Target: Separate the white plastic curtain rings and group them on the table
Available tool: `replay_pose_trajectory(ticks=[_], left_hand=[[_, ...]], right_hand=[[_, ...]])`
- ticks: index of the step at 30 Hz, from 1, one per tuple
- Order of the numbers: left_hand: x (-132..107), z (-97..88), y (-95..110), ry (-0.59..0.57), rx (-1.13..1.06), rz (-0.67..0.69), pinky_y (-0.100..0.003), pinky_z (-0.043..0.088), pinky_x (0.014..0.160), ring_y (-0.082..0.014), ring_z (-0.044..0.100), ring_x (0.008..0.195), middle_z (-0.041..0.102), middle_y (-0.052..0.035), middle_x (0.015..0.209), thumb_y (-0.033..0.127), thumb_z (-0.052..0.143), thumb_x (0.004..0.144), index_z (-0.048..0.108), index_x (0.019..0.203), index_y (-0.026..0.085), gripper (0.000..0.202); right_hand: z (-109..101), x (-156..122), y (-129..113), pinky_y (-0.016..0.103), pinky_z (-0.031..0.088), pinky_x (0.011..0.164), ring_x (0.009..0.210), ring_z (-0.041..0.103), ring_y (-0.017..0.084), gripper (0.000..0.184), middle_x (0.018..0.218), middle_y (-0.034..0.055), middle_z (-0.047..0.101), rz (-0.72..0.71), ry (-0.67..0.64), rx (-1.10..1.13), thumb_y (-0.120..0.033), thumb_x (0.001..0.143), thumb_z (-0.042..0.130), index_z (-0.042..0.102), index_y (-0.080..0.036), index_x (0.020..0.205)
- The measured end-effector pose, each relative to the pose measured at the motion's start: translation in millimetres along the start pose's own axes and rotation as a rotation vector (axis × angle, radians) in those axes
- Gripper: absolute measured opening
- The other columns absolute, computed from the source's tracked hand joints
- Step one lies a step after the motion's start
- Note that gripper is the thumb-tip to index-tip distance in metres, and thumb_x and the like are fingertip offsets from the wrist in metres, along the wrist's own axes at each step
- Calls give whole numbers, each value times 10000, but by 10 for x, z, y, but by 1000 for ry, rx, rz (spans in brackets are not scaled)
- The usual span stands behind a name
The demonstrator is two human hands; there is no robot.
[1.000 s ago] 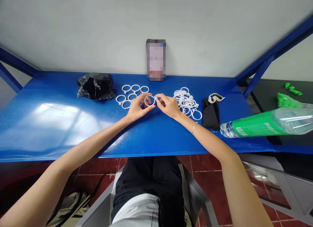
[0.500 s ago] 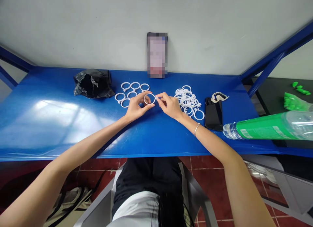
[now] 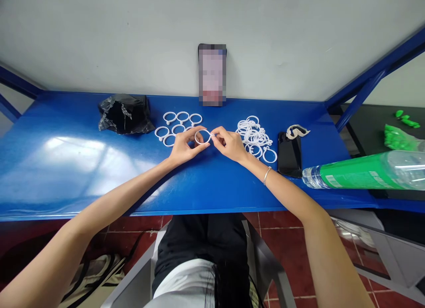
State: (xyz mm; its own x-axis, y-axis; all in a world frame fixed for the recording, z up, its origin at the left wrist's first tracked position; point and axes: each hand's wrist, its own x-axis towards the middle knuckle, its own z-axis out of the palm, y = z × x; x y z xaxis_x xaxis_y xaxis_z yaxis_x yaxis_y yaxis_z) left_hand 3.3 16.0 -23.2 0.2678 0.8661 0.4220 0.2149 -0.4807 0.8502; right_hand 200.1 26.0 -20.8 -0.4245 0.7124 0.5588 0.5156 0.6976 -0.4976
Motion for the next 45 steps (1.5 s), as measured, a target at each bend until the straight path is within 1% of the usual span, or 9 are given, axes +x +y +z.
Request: replay_pose_trajectory(ticks=[6,10,21,28,33,36,39,42,45], left_hand=[[-2,-4,-7,5,-2,11,-190,454,503,-76,505,507,607,8,654,488,731,805,653,1099,127,472],[-2,-3,0,-2,5,20,-189,456,497,-75,502,503,601,10,651,498,726,810,653,1100,133,472],[-7,-5,-5,-16,22,37,-198,449,498,-72,497,486,603,11,656,510,719,815,647,1114,130,489],[-12,2,-28,-21,10,20,-196,424,484,-66,474,470,592,16,645,517,735,799,650,1113,133,504],[-17,11,-37,-20,11,11,-191,418,477,-65,473,471,589,15,646,526,734,796,646,1120,133,516],[-17,11,-44,-19,26,6,-195,425,483,-67,474,475,593,11,656,536,725,802,640,1143,137,532],[-10,5,-44,-9,64,11,-207,449,508,-76,493,509,623,-10,719,544,704,818,634,1173,150,535],[2,-3,-36,-11,127,52,-213,471,535,-95,544,600,661,-63,896,556,675,839,635,1191,168,526],[13,-9,-30,-27,183,99,-225,489,563,-126,588,711,652,-111,1045,557,647,862,631,1218,164,531]], right_hand=[[-7,-13,0,231,461,565,534,644,135,195,639,-19,666,21,-61,68,-356,1020,421,540,-203,1013],[-3,-18,3,230,469,584,558,663,140,200,649,-14,675,14,-63,73,-367,1031,403,519,-206,1013],[11,-24,21,231,424,534,506,604,123,275,629,-24,646,32,-92,97,-452,1046,338,474,-219,993],[12,-34,22,244,429,542,524,611,137,277,616,-24,640,77,-112,96,-450,1042,340,478,-215,988],[15,-42,25,243,423,546,513,602,130,274,625,-26,643,67,-114,98,-446,1044,349,480,-214,983],[20,-41,28,244,426,544,508,604,132,284,619,-27,638,54,-92,93,-453,1044,351,497,-213,1000],[16,-35,17,245,448,554,527,623,140,285,609,-27,629,48,-41,66,-449,1039,367,529,-215,1018],[6,-33,-8,250,470,563,534,622,143,279,613,-23,625,46,13,29,-446,1028,405,565,-218,1040],[4,-35,-27,259,485,561,530,608,142,283,641,-10,638,25,55,-5,-450,1017,433,591,-217,1049]])
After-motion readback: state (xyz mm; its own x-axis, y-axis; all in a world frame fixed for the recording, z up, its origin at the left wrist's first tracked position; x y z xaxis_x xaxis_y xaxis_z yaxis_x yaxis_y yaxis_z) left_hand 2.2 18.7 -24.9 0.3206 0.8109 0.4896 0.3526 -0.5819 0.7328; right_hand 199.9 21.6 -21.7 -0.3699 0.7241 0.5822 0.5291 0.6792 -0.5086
